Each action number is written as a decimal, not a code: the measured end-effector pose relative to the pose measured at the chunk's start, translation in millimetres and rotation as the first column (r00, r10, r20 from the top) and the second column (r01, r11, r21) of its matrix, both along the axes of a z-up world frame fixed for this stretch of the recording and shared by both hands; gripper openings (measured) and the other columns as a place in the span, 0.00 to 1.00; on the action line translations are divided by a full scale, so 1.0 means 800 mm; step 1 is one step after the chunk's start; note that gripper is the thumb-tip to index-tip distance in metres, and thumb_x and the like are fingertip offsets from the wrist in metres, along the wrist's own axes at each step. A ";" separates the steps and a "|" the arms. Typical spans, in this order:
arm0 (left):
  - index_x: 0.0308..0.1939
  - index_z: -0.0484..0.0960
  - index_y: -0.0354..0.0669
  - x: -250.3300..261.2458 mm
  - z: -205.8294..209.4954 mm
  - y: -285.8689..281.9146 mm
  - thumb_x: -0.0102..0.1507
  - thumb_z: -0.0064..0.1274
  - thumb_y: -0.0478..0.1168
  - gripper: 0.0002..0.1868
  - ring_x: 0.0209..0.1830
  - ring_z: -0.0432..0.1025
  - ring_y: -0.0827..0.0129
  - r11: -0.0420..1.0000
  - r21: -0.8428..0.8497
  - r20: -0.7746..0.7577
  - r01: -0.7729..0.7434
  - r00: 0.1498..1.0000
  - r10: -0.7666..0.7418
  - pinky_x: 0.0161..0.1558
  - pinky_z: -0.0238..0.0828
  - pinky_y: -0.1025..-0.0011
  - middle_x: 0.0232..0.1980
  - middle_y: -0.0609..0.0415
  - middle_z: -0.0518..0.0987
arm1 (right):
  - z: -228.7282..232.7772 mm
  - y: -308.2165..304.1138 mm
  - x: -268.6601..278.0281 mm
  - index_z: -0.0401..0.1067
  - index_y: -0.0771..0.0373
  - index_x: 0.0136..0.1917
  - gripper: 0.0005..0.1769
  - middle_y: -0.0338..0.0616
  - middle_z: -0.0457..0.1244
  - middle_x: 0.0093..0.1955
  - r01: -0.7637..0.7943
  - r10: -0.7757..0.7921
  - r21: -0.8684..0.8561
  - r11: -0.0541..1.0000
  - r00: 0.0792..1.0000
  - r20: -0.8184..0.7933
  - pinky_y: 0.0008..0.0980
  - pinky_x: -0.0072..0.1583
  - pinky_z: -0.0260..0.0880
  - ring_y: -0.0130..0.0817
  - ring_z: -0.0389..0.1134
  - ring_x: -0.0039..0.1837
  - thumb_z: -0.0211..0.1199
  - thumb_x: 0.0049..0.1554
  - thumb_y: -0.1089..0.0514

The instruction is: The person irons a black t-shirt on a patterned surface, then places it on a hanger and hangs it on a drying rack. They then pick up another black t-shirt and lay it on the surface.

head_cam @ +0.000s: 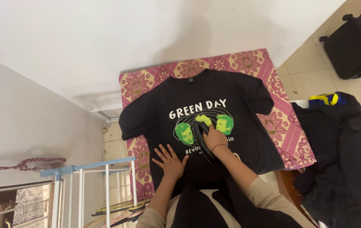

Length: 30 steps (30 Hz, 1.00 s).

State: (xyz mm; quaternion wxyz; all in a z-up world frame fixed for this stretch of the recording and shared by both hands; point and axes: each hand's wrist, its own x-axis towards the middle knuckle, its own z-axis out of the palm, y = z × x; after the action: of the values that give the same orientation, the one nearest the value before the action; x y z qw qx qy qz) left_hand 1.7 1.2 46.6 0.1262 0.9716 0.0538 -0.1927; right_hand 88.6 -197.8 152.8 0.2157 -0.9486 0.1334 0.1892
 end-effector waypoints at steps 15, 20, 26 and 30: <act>0.79 0.38 0.29 0.003 0.014 -0.001 0.65 0.35 0.76 0.60 0.79 0.17 0.25 1.000 0.012 -0.034 0.006 0.999 -0.006 0.66 0.17 0.20 0.81 0.24 0.27 | -0.021 0.007 0.091 0.67 0.63 0.63 0.22 0.59 0.71 0.51 0.134 -0.134 0.009 0.991 0.990 0.034 0.53 0.56 0.73 0.58 0.73 0.54 0.54 0.63 0.46; 0.79 0.38 0.29 0.004 0.019 -0.001 0.65 0.37 0.75 0.59 0.79 0.17 0.25 1.000 -0.015 -0.043 -0.010 0.999 0.010 0.66 0.17 0.20 0.81 0.24 0.27 | -0.040 0.004 0.149 0.68 0.65 0.62 0.23 0.62 0.69 0.53 0.097 -0.096 -0.027 0.995 0.994 0.051 0.53 0.57 0.73 0.58 0.72 0.56 0.55 0.62 0.47; 0.78 0.40 0.29 0.002 -0.013 -0.001 0.63 0.38 0.76 0.60 0.78 0.19 0.24 1.000 -0.013 0.004 -0.015 1.000 0.015 0.64 0.19 0.18 0.80 0.23 0.29 | -0.043 0.009 0.223 0.68 0.65 0.62 0.23 0.63 0.69 0.55 0.083 -0.082 -0.060 0.995 0.996 0.020 0.53 0.59 0.72 0.59 0.72 0.58 0.57 0.62 0.46; 0.74 0.52 0.28 -0.005 -0.060 -0.001 0.60 0.38 0.77 0.59 0.78 0.32 0.24 0.996 0.078 0.549 -0.037 0.836 -0.012 0.62 0.28 0.16 0.78 0.22 0.41 | -0.048 0.013 0.261 0.67 0.66 0.61 0.24 0.63 0.69 0.55 0.056 -0.053 -0.066 0.996 0.997 0.054 0.53 0.59 0.72 0.60 0.71 0.58 0.58 0.61 0.46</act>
State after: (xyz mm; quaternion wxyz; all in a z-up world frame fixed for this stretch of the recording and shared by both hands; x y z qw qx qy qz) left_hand -2.3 0.8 -1.2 0.0961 0.9902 0.0298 0.0971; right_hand 297.4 -187.2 114.1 0.1922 -0.9560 0.1598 0.1538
